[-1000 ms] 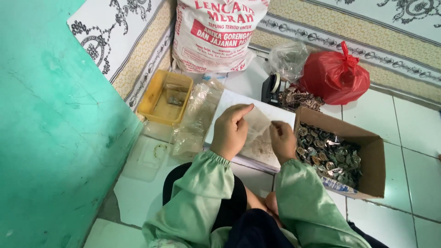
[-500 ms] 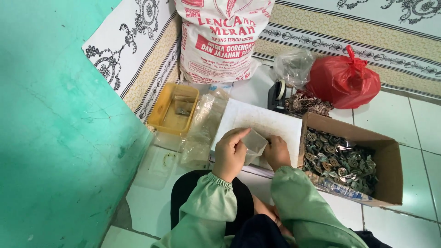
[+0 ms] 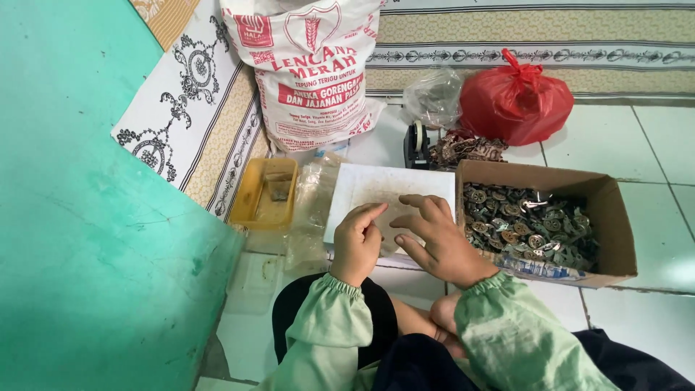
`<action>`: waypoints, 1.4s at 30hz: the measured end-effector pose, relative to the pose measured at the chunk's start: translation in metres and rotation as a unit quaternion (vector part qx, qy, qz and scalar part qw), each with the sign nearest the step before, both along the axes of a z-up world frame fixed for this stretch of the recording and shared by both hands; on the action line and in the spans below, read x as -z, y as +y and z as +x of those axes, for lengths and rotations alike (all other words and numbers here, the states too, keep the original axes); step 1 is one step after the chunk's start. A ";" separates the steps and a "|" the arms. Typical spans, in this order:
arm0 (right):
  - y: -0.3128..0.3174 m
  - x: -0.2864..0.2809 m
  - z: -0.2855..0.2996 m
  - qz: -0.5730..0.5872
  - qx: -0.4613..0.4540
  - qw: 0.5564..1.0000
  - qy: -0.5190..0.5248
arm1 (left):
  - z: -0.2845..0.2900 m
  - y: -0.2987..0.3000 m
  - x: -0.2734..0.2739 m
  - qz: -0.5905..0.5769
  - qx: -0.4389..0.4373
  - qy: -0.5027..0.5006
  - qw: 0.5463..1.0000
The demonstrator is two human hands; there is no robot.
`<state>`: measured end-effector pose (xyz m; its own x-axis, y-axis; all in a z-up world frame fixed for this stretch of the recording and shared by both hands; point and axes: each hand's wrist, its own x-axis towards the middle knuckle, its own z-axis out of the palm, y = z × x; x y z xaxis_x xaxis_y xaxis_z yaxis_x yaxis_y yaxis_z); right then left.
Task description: Picking small metal components from a box and placing them into small plastic bags for packaging
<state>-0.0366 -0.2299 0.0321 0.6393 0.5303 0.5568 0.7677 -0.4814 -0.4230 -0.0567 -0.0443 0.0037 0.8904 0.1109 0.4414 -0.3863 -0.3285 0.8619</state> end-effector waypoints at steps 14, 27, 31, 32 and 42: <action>-0.082 -0.032 -0.016 -0.191 0.062 0.975 -0.094 | -0.011 -0.005 -0.055 0.357 0.166 -0.155 0.906; -0.106 -0.051 -0.049 -0.058 0.039 0.997 -0.045 | -0.012 -0.016 -0.058 0.298 0.218 -0.148 0.918; -0.100 -0.027 -0.002 -0.038 0.093 0.995 0.012 | 0.037 -0.026 -0.038 0.299 0.192 -0.097 0.930; -0.094 -0.033 0.007 -0.034 0.121 0.991 0.050 | 0.054 -0.029 -0.032 0.298 0.158 -0.097 0.936; -0.084 0.040 0.084 0.013 0.264 0.959 -0.105 | 0.143 -0.037 0.026 0.348 0.020 -0.244 0.905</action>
